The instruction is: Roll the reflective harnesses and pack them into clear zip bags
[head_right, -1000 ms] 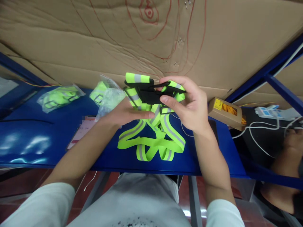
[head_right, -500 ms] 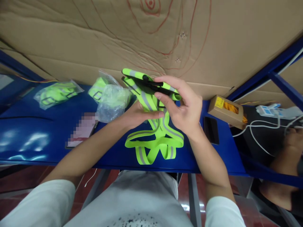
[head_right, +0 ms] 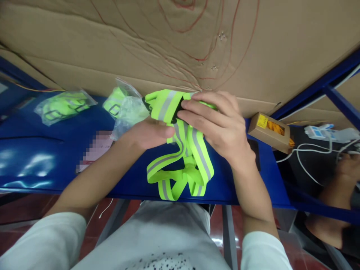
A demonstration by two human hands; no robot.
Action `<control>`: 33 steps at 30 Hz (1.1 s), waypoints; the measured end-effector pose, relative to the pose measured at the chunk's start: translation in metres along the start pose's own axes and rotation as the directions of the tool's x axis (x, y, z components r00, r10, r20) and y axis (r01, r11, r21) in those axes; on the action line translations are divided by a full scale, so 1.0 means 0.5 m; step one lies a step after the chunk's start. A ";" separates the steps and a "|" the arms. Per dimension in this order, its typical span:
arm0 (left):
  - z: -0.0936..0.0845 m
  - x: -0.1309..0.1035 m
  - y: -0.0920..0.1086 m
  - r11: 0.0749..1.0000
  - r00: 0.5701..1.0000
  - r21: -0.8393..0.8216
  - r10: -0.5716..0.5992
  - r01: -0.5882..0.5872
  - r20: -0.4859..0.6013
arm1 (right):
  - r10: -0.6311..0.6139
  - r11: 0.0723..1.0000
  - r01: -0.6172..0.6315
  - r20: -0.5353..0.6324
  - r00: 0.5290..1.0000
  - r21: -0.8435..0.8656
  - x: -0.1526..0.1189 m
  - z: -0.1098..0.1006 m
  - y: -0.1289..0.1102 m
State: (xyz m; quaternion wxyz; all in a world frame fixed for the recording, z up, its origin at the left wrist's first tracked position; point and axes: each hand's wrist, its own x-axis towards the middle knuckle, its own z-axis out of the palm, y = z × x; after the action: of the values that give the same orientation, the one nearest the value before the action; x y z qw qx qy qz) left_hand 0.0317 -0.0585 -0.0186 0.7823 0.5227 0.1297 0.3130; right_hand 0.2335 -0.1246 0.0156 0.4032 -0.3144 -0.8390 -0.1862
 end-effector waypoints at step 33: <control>0.030 -0.012 0.008 0.981 0.942 0.071 -0.195 0.182 0.274 | 0.150 0.985 -0.147 -0.039 0.988 0.086 0.007 -0.026 -0.012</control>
State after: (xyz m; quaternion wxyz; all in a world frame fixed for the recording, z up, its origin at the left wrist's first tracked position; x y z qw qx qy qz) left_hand 0.0337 -0.0725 -0.0094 0.8072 0.5643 0.0743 0.1566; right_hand 0.2351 -0.1349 0.0258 0.4478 -0.3547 -0.8108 -0.1278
